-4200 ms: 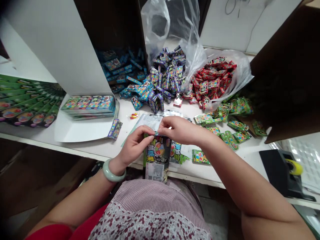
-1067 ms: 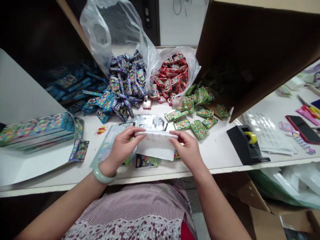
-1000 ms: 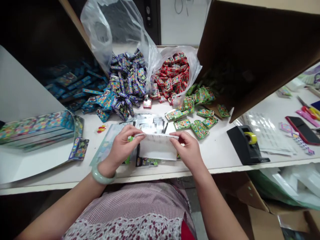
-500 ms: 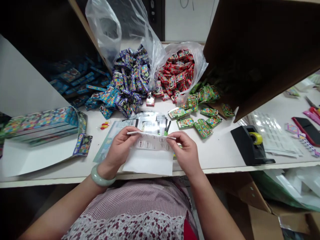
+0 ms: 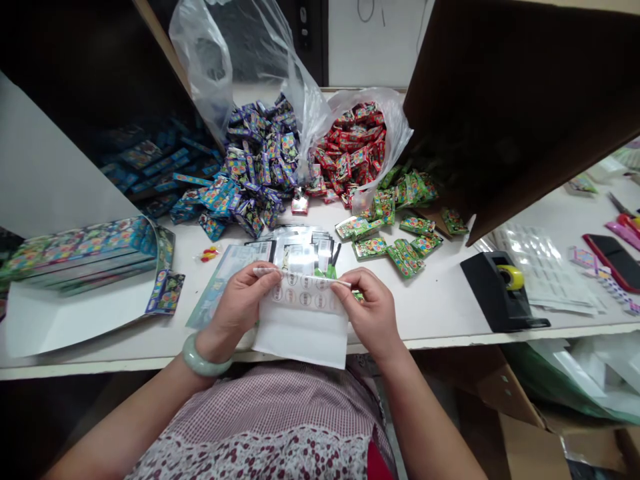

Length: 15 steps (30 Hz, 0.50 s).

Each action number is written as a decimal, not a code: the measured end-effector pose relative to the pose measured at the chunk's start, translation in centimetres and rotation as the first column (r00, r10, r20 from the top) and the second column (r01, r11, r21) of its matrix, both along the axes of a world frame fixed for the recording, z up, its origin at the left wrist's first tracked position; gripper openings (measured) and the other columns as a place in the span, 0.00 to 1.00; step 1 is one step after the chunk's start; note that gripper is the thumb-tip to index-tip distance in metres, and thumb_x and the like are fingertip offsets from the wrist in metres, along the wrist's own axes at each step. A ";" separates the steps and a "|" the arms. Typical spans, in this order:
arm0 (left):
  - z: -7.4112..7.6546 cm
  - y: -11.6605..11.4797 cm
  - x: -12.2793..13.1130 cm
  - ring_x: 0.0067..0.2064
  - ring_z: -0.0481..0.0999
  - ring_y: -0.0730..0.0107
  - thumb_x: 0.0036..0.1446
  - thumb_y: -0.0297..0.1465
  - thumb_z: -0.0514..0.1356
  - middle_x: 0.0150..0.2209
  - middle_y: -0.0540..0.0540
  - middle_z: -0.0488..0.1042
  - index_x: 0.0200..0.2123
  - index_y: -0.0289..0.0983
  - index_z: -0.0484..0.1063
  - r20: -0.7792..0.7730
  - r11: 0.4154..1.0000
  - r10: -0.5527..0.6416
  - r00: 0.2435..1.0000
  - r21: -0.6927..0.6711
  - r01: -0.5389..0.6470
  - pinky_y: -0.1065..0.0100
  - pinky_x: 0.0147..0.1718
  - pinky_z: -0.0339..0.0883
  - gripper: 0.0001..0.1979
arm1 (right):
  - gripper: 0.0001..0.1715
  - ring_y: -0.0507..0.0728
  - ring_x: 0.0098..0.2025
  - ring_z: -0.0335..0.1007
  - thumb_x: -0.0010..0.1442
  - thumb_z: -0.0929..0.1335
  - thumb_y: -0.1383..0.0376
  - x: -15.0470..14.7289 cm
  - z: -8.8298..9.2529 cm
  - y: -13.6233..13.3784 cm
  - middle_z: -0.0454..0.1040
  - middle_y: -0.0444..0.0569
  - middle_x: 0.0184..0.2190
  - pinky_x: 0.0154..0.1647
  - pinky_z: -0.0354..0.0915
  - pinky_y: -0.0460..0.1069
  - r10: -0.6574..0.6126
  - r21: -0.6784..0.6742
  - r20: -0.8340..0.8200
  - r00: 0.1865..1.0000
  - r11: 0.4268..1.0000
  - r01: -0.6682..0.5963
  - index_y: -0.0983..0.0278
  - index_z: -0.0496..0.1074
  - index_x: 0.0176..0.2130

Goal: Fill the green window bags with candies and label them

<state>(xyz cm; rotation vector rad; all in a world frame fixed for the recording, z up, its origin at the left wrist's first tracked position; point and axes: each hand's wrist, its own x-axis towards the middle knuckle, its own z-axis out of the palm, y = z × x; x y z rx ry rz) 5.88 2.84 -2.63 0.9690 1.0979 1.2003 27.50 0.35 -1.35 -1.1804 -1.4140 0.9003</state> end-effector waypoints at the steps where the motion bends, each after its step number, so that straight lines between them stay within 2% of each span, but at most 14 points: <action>1: 0.1 0.0 0.0 0.27 0.70 0.76 0.48 0.32 0.68 0.25 0.53 0.73 0.30 0.37 0.75 -0.013 1.000 -0.006 1.000 0.014 0.006 0.75 0.28 0.65 0.06 | 0.05 0.52 0.34 0.66 0.60 0.69 0.67 0.0 -0.1 0.0 0.69 0.44 0.30 0.34 0.62 0.47 -0.002 0.002 -0.013 1.000 1.000 0.002 0.61 0.70 0.31; 5: 0.3 -0.1 0.0 0.32 0.72 0.74 0.47 0.29 0.67 0.31 0.51 0.76 0.31 0.38 0.77 -0.077 0.995 -0.004 0.997 0.098 0.012 0.73 0.33 0.67 0.05 | 0.04 0.51 0.33 0.65 0.59 0.69 0.65 -0.1 -0.3 -0.1 0.69 0.43 0.30 0.32 0.61 0.46 0.012 -0.077 -0.070 0.998 0.997 -0.017 0.61 0.70 0.32; 8: 0.1 -0.2 0.0 0.29 0.70 0.75 0.48 0.31 0.67 0.27 0.51 0.74 0.29 0.38 0.76 -0.120 0.995 0.001 0.993 0.098 0.011 0.74 0.28 0.65 0.04 | 0.12 0.50 0.26 0.60 0.60 0.69 0.60 0.0 -0.5 -0.1 0.65 0.41 0.24 0.25 0.58 0.45 0.013 -0.165 -0.097 0.995 0.986 -0.029 0.62 0.67 0.27; 10: 0.0 -0.3 -0.1 0.26 0.68 0.76 0.50 0.33 0.66 0.24 0.52 0.72 0.30 0.38 0.76 -0.133 0.998 -0.013 0.991 0.065 0.022 0.74 0.26 0.63 0.05 | 0.15 0.50 0.25 0.59 0.60 0.69 0.58 0.2 -0.5 0.0 0.64 0.41 0.22 0.24 0.58 0.45 0.010 -0.199 -0.102 0.995 0.980 -0.030 0.62 0.65 0.26; 12: 0.0 -0.3 -0.2 0.27 0.68 0.76 0.52 0.33 0.65 0.25 0.52 0.73 0.31 0.38 0.76 -0.156 0.996 -0.022 0.988 0.076 0.034 0.74 0.27 0.63 0.05 | 0.12 0.52 0.28 0.63 0.59 0.69 0.57 0.6 -0.2 0.3 0.68 0.43 0.25 0.28 0.61 0.46 0.043 -0.214 -0.079 0.996 0.975 -0.059 0.61 0.68 0.29; 15: 0.6 -0.4 -0.4 0.33 0.72 0.71 0.52 0.30 0.64 0.30 0.49 0.75 0.31 0.37 0.76 -0.222 0.976 -0.055 0.974 0.194 0.100 0.71 0.32 0.67 0.03 | 0.10 0.55 0.37 0.69 0.55 0.71 0.58 1.2 0.7 0.8 0.74 0.46 0.35 0.38 0.65 0.49 0.160 -0.207 0.063 0.985 0.968 -0.144 0.60 0.73 0.38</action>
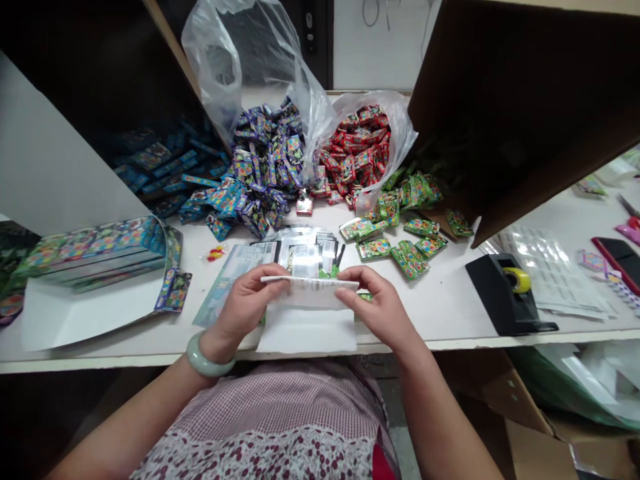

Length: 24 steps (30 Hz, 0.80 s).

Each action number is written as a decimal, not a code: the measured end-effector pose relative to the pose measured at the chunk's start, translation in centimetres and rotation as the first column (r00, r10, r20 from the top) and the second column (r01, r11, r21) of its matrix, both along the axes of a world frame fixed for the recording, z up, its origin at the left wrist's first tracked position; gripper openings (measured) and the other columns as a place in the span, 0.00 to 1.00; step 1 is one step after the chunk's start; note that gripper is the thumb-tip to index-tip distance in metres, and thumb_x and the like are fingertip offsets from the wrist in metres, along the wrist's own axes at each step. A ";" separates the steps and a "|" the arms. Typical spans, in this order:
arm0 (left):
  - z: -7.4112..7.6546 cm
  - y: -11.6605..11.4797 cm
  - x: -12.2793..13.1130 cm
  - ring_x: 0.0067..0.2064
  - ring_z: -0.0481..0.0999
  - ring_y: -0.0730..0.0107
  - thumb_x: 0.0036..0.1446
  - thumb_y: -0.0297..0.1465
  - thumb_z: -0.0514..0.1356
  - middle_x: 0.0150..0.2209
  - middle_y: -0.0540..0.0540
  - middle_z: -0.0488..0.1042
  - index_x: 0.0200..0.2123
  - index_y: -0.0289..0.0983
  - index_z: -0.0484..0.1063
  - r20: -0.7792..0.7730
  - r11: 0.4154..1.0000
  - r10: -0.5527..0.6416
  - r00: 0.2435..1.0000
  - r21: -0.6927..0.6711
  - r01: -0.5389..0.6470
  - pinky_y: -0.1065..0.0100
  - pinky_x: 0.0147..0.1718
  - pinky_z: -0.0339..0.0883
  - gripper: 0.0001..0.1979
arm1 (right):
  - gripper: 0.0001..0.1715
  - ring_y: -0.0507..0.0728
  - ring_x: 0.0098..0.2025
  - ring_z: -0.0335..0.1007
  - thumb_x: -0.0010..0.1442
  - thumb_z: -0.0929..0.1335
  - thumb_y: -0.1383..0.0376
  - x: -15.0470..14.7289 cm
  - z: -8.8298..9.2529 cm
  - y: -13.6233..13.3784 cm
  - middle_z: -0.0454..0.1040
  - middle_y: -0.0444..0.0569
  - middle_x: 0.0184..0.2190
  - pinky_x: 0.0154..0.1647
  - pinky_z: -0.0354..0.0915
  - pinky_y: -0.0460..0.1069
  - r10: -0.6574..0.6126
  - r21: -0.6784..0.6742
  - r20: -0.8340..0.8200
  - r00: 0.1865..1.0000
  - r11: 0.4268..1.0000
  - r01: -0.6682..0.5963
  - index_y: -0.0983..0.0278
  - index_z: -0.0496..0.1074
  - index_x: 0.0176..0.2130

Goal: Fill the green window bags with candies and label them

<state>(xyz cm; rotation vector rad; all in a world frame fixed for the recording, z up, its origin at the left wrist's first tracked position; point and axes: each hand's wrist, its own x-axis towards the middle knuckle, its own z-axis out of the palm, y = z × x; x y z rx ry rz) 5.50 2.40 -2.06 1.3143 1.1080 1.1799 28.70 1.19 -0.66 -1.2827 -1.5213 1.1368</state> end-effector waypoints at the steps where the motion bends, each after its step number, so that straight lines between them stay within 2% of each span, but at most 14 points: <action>1: 0.2 0.0 0.0 0.34 0.73 0.70 0.53 0.29 0.64 0.31 0.48 0.75 0.31 0.37 0.76 -0.021 0.999 -0.031 0.999 0.043 0.031 0.70 0.34 0.68 0.02 | 0.11 0.56 0.39 0.70 0.54 0.72 0.59 0.1 0.4 0.2 0.75 0.47 0.36 0.40 0.65 0.50 0.042 0.022 0.066 0.997 0.999 -0.044 0.60 0.74 0.38; 5: 1.0 -0.1 -0.1 0.37 0.73 0.68 0.53 0.28 0.64 0.33 0.46 0.76 0.32 0.37 0.76 -0.069 0.987 -0.108 0.992 0.112 0.115 0.68 0.36 0.69 0.02 | 0.07 0.53 0.32 0.67 0.56 0.71 0.62 -0.3 1.5 0.9 0.72 0.44 0.27 0.34 0.63 0.48 0.108 0.074 0.219 0.970 0.989 -0.127 0.62 0.71 0.29; 10: 1.4 0.1 -0.2 0.33 0.72 0.71 0.51 0.28 0.65 0.31 0.48 0.75 0.30 0.38 0.76 -0.054 0.995 -0.097 0.994 0.033 0.099 0.71 0.32 0.68 0.01 | 0.10 0.52 0.30 0.66 0.57 0.70 0.61 -1.1 2.0 0.8 0.70 0.44 0.26 0.30 0.61 0.47 0.122 0.052 0.233 0.965 0.989 -0.138 0.63 0.70 0.27; 14: 1.2 0.3 -0.3 0.28 0.69 0.74 0.52 0.30 0.65 0.27 0.50 0.73 0.28 0.37 0.74 -0.068 0.999 -0.033 0.997 -0.043 0.031 0.72 0.29 0.64 0.04 | 0.14 0.51 0.27 0.65 0.60 0.68 0.59 -1.2 2.2 0.7 0.70 0.43 0.23 0.27 0.60 0.46 0.183 -0.008 0.220 0.958 0.983 -0.186 0.63 0.70 0.26; 17: 1.0 0.1 -0.4 0.28 0.68 0.74 0.52 0.31 0.64 0.27 0.51 0.72 0.29 0.37 0.74 -0.048 0.996 -0.045 0.998 -0.078 0.041 0.72 0.28 0.64 0.04 | 0.12 0.52 0.28 0.65 0.58 0.69 0.60 -1.2 2.1 0.8 0.71 0.43 0.23 0.28 0.60 0.47 0.170 -0.017 0.221 0.960 0.985 -0.170 0.63 0.70 0.26; 24: 0.9 0.1 -0.5 0.33 0.71 0.71 0.52 0.27 0.64 0.31 0.48 0.73 0.30 0.38 0.76 -0.012 0.994 -0.102 0.995 0.042 0.103 0.70 0.34 0.66 0.01 | 0.10 0.53 0.29 0.67 0.57 0.70 0.60 -1.1 1.4 1.0 0.72 0.44 0.25 0.30 0.61 0.48 0.153 0.011 0.293 0.944 0.987 -0.163 0.62 0.71 0.27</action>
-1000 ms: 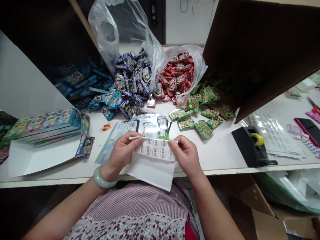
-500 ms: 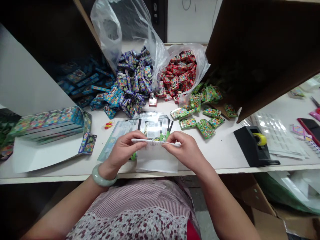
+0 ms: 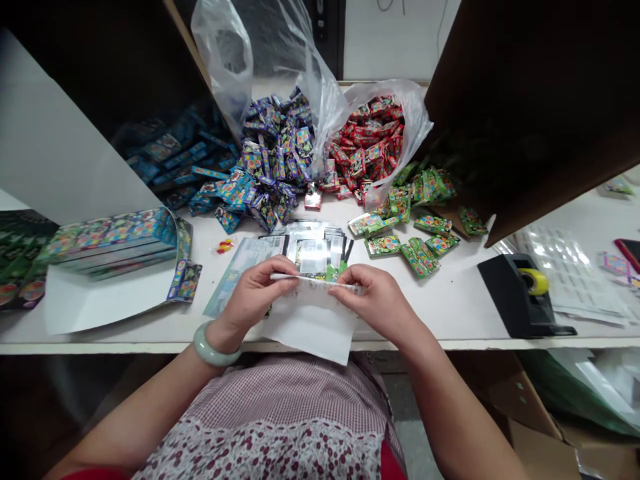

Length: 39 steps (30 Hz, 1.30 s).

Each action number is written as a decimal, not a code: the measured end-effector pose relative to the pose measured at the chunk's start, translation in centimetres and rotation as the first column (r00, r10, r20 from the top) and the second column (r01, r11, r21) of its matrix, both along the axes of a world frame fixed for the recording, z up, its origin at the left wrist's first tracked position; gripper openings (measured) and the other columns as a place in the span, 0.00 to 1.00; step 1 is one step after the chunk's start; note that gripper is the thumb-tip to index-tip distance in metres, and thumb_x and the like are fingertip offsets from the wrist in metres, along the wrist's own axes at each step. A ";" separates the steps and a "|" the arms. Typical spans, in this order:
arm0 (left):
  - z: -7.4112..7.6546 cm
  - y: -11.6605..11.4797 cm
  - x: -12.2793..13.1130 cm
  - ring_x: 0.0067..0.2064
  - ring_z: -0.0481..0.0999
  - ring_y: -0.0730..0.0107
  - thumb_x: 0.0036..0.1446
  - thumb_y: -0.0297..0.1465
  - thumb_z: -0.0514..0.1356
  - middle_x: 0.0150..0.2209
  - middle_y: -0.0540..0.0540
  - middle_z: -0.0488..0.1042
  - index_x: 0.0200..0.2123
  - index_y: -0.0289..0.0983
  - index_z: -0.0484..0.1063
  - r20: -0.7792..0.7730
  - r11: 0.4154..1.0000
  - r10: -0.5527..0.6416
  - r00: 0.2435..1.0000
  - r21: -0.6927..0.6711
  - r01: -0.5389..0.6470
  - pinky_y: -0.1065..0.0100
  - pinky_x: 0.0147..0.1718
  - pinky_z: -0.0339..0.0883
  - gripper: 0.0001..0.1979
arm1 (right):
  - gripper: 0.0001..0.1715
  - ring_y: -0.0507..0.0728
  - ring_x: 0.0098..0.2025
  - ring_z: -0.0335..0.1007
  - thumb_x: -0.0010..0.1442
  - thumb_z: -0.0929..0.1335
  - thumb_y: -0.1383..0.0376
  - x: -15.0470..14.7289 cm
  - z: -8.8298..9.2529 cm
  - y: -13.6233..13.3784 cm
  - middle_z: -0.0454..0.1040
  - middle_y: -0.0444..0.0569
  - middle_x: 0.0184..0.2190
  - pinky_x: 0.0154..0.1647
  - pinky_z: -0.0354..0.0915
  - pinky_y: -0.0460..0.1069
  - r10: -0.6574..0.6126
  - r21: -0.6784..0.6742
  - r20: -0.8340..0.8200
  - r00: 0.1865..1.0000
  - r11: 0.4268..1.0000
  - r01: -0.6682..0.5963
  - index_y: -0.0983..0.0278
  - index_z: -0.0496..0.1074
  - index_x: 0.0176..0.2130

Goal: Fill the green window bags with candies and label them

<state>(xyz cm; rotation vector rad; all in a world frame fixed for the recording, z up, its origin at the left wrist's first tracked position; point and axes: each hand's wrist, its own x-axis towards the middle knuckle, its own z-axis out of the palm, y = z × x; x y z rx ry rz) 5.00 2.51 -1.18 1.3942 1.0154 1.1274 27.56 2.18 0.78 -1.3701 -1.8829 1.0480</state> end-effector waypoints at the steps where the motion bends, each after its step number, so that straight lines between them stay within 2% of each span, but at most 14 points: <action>1: 0.0 0.0 0.0 0.34 0.71 0.71 0.52 0.27 0.64 0.31 0.48 0.73 0.30 0.38 0.76 -0.007 1.000 0.001 1.000 0.022 -0.001 0.69 0.34 0.67 0.01 | 0.11 0.53 0.29 0.67 0.57 0.70 0.59 0.0 -0.1 0.0 0.72 0.44 0.25 0.29 0.61 0.48 -0.009 0.010 0.005 1.000 1.000 0.009 0.62 0.71 0.27; 8: -0.3 -0.3 0.1 0.29 0.69 0.72 0.53 0.32 0.63 0.27 0.49 0.73 0.27 0.37 0.75 -0.083 0.997 0.042 0.996 -0.067 -0.048 0.70 0.30 0.64 0.06 | 0.13 0.53 0.28 0.67 0.58 0.69 0.58 0.4 -0.5 -0.2 0.72 0.44 0.24 0.29 0.61 0.48 -0.004 -0.012 0.016 1.000 1.000 0.004 0.62 0.71 0.26; 11: -0.2 -0.3 0.2 0.32 0.71 0.72 0.54 0.30 0.63 0.30 0.48 0.74 0.28 0.37 0.75 -0.090 1.000 0.009 0.996 -0.025 -0.012 0.69 0.33 0.65 0.04 | 0.10 0.56 0.36 0.70 0.56 0.71 0.57 0.4 0.0 0.1 0.76 0.46 0.33 0.36 0.64 0.50 0.066 0.022 0.067 0.996 0.997 -0.067 0.61 0.73 0.34; 13: -0.1 -0.4 0.3 0.34 0.72 0.71 0.55 0.29 0.63 0.31 0.48 0.74 0.30 0.37 0.76 -0.096 0.999 -0.034 0.995 0.019 0.035 0.68 0.35 0.66 0.03 | 0.13 0.59 0.42 0.71 0.54 0.73 0.57 -0.2 0.6 0.5 0.77 0.48 0.39 0.43 0.64 0.52 0.124 0.077 0.117 0.985 0.988 -0.134 0.60 0.74 0.40; 14: -0.1 -0.4 0.4 0.34 0.72 0.70 0.55 0.29 0.63 0.32 0.48 0.74 0.31 0.38 0.76 -0.102 0.998 -0.051 0.993 0.042 0.056 0.68 0.36 0.66 0.02 | 0.12 0.59 0.42 0.71 0.54 0.72 0.58 -0.5 0.9 0.7 0.77 0.49 0.39 0.43 0.63 0.52 0.142 0.093 0.143 0.980 0.983 -0.156 0.60 0.74 0.39; 16: -0.1 -0.4 0.4 0.36 0.72 0.69 0.56 0.29 0.63 0.33 0.47 0.74 0.34 0.38 0.76 -0.110 0.995 -0.060 0.992 0.075 0.069 0.67 0.39 0.66 0.02 | 0.05 0.57 0.36 0.71 0.56 0.71 0.61 -1.3 1.3 1.1 0.77 0.47 0.33 0.37 0.62 0.50 0.151 0.091 0.185 0.971 0.981 -0.170 0.60 0.74 0.33; 19: -0.1 -0.4 0.3 0.37 0.72 0.69 0.55 0.30 0.63 0.35 0.47 0.75 0.36 0.38 0.76 -0.069 0.999 -0.032 0.997 0.033 0.034 0.68 0.37 0.67 0.05 | 0.06 0.55 0.30 0.68 0.56 0.70 0.64 -2.0 1.5 1.5 0.75 0.45 0.27 0.30 0.58 0.48 0.134 0.064 0.221 0.966 0.986 -0.151 0.61 0.72 0.27; 23: -0.3 -0.5 0.0 0.34 0.71 0.71 0.54 0.31 0.64 0.31 0.48 0.74 0.33 0.37 0.75 -0.036 1.000 -0.014 0.999 -0.027 0.014 0.70 0.32 0.67 0.04 | 0.06 0.55 0.30 0.68 0.55 0.72 0.63 -2.0 1.3 1.5 0.75 0.44 0.27 0.29 0.58 0.47 0.131 0.055 0.248 0.960 0.987 -0.149 0.61 0.72 0.27; 27: -0.4 -0.4 0.0 0.34 0.71 0.71 0.54 0.30 0.64 0.31 0.48 0.73 0.33 0.37 0.75 -0.030 0.999 0.000 1.000 -0.042 -0.001 0.70 0.33 0.66 0.03 | 0.10 0.55 0.29 0.69 0.58 0.70 0.61 -1.8 1.2 1.5 0.76 0.45 0.26 0.30 0.59 0.48 0.145 0.048 0.290 0.946 0.985 -0.166 0.60 0.73 0.26; 33: -0.5 -0.2 0.2 0.36 0.71 0.70 0.54 0.27 0.62 0.32 0.48 0.72 0.30 0.37 0.74 -0.029 1.000 -0.001 1.000 0.016 0.002 0.68 0.37 0.65 0.01 | 0.11 0.56 0.29 0.70 0.59 0.69 0.60 -1.8 0.9 1.5 0.78 0.46 0.26 0.30 0.60 0.49 0.174 0.028 0.299 0.938 0.981 -0.191 0.60 0.77 0.28; 37: -0.8 -0.4 0.2 0.31 0.69 0.72 0.54 0.30 0.61 0.29 0.50 0.72 0.30 0.37 0.74 -0.046 0.991 0.039 0.998 -0.126 -0.045 0.70 0.31 0.63 0.03 | 0.11 0.55 0.28 0.70 0.59 0.68 0.59 -1.8 0.7 1.4 0.78 0.46 0.26 0.28 0.59 0.49 0.177 0.018 0.292 0.940 0.982 -0.190 0.60 0.77 0.28; 39: -0.9 -0.4 0.1 0.29 0.67 0.74 0.56 0.31 0.61 0.27 0.50 0.71 0.29 0.36 0.74 -0.061 0.989 0.035 0.998 -0.141 -0.044 0.70 0.30 0.61 0.05 | 0.12 0.55 0.28 0.70 0.60 0.68 0.59 -1.8 0.6 1.4 0.77 0.46 0.25 0.28 0.59 0.48 0.192 0.003 0.279 0.941 0.980 -0.201 0.60 0.76 0.27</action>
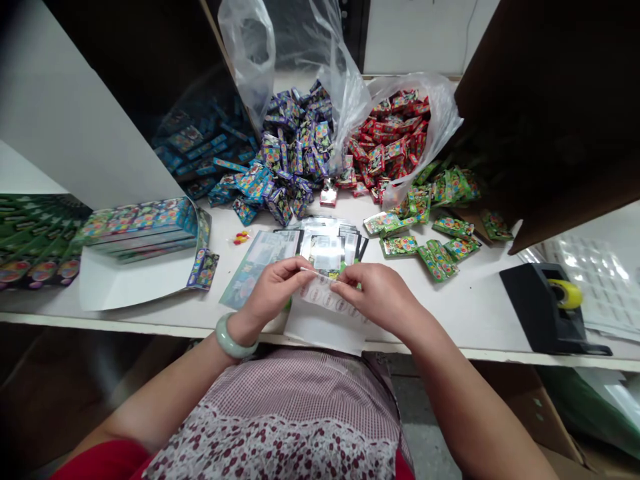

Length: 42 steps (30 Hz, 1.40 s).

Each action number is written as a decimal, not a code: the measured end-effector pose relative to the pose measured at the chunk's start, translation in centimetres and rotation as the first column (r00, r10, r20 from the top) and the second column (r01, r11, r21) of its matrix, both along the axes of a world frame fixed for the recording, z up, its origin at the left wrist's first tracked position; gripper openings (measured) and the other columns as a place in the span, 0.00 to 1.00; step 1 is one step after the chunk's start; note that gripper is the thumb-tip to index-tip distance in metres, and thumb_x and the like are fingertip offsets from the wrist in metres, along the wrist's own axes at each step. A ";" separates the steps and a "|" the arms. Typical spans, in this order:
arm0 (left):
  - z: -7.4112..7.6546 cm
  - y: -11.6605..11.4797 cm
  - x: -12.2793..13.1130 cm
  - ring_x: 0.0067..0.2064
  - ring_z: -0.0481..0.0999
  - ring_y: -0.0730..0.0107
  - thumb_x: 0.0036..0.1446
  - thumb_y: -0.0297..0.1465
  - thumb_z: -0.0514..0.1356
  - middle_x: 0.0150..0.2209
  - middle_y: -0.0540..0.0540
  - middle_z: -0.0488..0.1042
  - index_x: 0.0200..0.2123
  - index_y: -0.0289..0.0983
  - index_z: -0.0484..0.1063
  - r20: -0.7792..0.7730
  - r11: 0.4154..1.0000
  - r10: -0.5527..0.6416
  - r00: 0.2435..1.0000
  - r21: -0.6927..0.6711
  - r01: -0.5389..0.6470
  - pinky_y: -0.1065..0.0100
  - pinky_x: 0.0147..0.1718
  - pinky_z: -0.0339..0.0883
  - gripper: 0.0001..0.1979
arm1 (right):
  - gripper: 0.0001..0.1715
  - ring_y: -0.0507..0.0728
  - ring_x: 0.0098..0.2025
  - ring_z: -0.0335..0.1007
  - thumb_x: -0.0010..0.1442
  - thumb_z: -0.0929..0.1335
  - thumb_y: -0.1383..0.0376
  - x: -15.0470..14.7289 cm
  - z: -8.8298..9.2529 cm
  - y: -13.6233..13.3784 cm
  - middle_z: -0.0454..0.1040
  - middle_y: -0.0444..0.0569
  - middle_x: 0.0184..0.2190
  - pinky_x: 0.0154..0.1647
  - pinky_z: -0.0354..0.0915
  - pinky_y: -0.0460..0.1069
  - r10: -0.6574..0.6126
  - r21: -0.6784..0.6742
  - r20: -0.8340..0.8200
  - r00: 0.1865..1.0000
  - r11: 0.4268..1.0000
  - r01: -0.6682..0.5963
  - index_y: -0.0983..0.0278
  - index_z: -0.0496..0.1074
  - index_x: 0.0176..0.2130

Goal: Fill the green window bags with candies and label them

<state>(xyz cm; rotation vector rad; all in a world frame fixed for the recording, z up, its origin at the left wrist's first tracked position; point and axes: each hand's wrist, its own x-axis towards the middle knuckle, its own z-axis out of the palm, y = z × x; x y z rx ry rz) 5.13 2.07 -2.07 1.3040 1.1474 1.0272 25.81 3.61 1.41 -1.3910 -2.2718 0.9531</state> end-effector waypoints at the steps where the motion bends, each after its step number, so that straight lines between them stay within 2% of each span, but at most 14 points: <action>1: 0.0 0.0 -0.1 0.29 0.67 0.74 0.56 0.32 0.61 0.27 0.50 0.71 0.29 0.36 0.74 0.001 1.000 -0.006 1.000 0.007 0.006 0.70 0.30 0.61 0.06 | 0.12 0.55 0.28 0.70 0.60 0.68 0.59 0.0 0.0 0.0 0.77 0.46 0.25 0.29 0.59 0.49 0.002 -0.017 0.001 1.000 1.000 -0.002 0.60 0.76 0.27; 7: 0.0 -0.1 -0.3 0.29 0.65 0.75 0.53 0.32 0.64 0.27 0.52 0.68 0.31 0.35 0.70 0.088 0.999 -0.037 0.995 -0.025 0.039 0.72 0.30 0.61 0.07 | 0.12 0.55 0.31 0.70 0.60 0.67 0.59 0.2 0.0 -0.1 0.77 0.45 0.27 0.31 0.59 0.48 -0.027 -0.110 0.034 0.999 0.994 0.030 0.61 0.76 0.29; 12: 0.1 -0.2 -0.1 0.34 0.68 0.74 0.54 0.30 0.62 0.30 0.50 0.69 0.30 0.35 0.70 0.066 0.997 -0.026 0.997 0.070 0.021 0.71 0.34 0.62 0.04 | 0.12 0.55 0.31 0.70 0.59 0.67 0.59 0.0 0.1 -0.1 0.77 0.45 0.27 0.31 0.59 0.48 -0.030 -0.113 0.044 0.999 0.993 0.035 0.61 0.76 0.30; 18: 0.0 -0.1 -0.2 0.27 0.63 0.77 0.54 0.33 0.62 0.24 0.54 0.65 0.27 0.35 0.69 0.027 0.998 0.045 0.999 -0.040 -0.044 0.72 0.27 0.58 0.08 | 0.15 0.55 0.31 0.70 0.61 0.66 0.56 0.1 0.0 0.1 0.77 0.45 0.27 0.30 0.58 0.48 -0.002 -0.140 0.046 0.999 0.990 0.008 0.61 0.76 0.30; 22: -0.6 0.0 -0.7 0.31 0.67 0.75 0.50 0.33 0.65 0.29 0.52 0.70 0.35 0.35 0.71 0.138 0.990 -0.077 0.987 -0.106 0.092 0.71 0.32 0.61 0.10 | 0.16 0.55 0.30 0.70 0.61 0.66 0.56 0.0 -0.4 0.3 0.76 0.45 0.26 0.31 0.59 0.48 0.007 -0.146 0.058 0.998 0.989 0.002 0.61 0.75 0.28; 24: -0.9 0.1 -0.9 0.32 0.68 0.74 0.50 0.33 0.65 0.30 0.51 0.71 0.34 0.35 0.70 0.164 0.978 -0.135 0.977 -0.134 0.157 0.71 0.33 0.62 0.10 | 0.16 0.55 0.30 0.70 0.61 0.66 0.56 -0.1 -0.5 0.4 0.76 0.45 0.26 0.31 0.60 0.49 0.016 -0.157 0.054 0.998 0.988 -0.008 0.61 0.75 0.28; 27: -1.2 0.3 -1.0 0.31 0.67 0.76 0.51 0.32 0.64 0.29 0.52 0.70 0.30 0.34 0.69 0.124 0.979 -0.115 0.986 -0.152 0.133 0.71 0.32 0.60 0.08 | 0.13 0.57 0.38 0.73 0.58 0.68 0.55 1.0 -0.3 0.8 0.78 0.48 0.36 0.32 0.63 0.49 -0.013 -0.118 -0.018 1.000 0.993 0.011 0.60 0.76 0.39; 29: -1.3 0.5 -1.2 0.31 0.68 0.76 0.49 0.31 0.65 0.29 0.52 0.70 0.31 0.34 0.69 0.121 0.980 -0.077 0.990 -0.175 0.097 0.72 0.32 0.60 0.08 | 0.19 0.59 0.46 0.72 0.59 0.68 0.54 3.0 -0.6 1.1 0.76 0.51 0.46 0.33 0.66 0.49 -0.093 -0.050 -0.071 0.993 0.995 0.089 0.59 0.72 0.48; 31: -1.4 0.9 -1.4 0.31 0.69 0.76 0.48 0.30 0.65 0.29 0.52 0.71 0.32 0.35 0.69 0.148 0.975 -0.043 0.988 -0.211 0.074 0.72 0.32 0.60 0.09 | 0.21 0.61 0.51 0.70 0.60 0.66 0.54 5.5 -1.3 1.2 0.74 0.52 0.50 0.37 0.68 0.51 -0.151 0.018 -0.049 0.987 0.988 0.152 0.59 0.71 0.51; 32: -1.6 1.1 -1.5 0.30 0.69 0.76 0.46 0.30 0.66 0.28 0.52 0.72 0.32 0.35 0.69 0.169 0.970 -0.023 0.985 -0.233 0.063 0.72 0.32 0.61 0.10 | 0.21 0.62 0.51 0.70 0.60 0.67 0.54 6.8 -2.0 1.0 0.74 0.52 0.50 0.41 0.69 0.53 -0.142 0.042 -0.006 0.990 0.989 0.142 0.59 0.71 0.50; 35: -2.1 2.0 -1.8 0.30 0.71 0.76 0.43 0.30 0.68 0.29 0.51 0.74 0.33 0.35 0.68 0.229 0.948 0.039 0.973 -0.317 0.037 0.72 0.31 0.62 0.13 | 0.26 0.65 0.55 0.66 0.53 0.72 0.59 9.2 -4.2 0.1 0.73 0.53 0.52 0.53 0.64 0.60 -0.021 0.064 0.151 0.988 0.998 0.011 0.59 0.70 0.51; 38: -2.5 2.7 -1.7 0.29 0.72 0.74 0.40 0.29 0.69 0.29 0.51 0.75 0.34 0.36 0.68 0.230 0.930 0.088 0.969 -0.368 0.003 0.71 0.31 0.64 0.16 | 0.24 0.65 0.53 0.67 0.53 0.71 0.64 9.5 -5.9 -1.2 0.74 0.54 0.51 0.53 0.64 0.61 0.039 0.042 0.221 0.974 0.998 -0.049 0.61 0.70 0.51; 42: -2.3 3.5 -0.9 0.27 0.71 0.75 0.40 0.29 0.67 0.28 0.51 0.74 0.37 0.36 0.68 0.151 0.929 0.085 0.985 -0.369 -0.024 0.72 0.28 0.62 0.18 | 0.20 0.65 0.49 0.69 0.56 0.68 0.65 9.6 -6.8 -2.3 0.76 0.56 0.47 0.51 0.65 0.60 -0.007 0.105 0.219 0.976 0.994 -0.017 0.64 0.71 0.49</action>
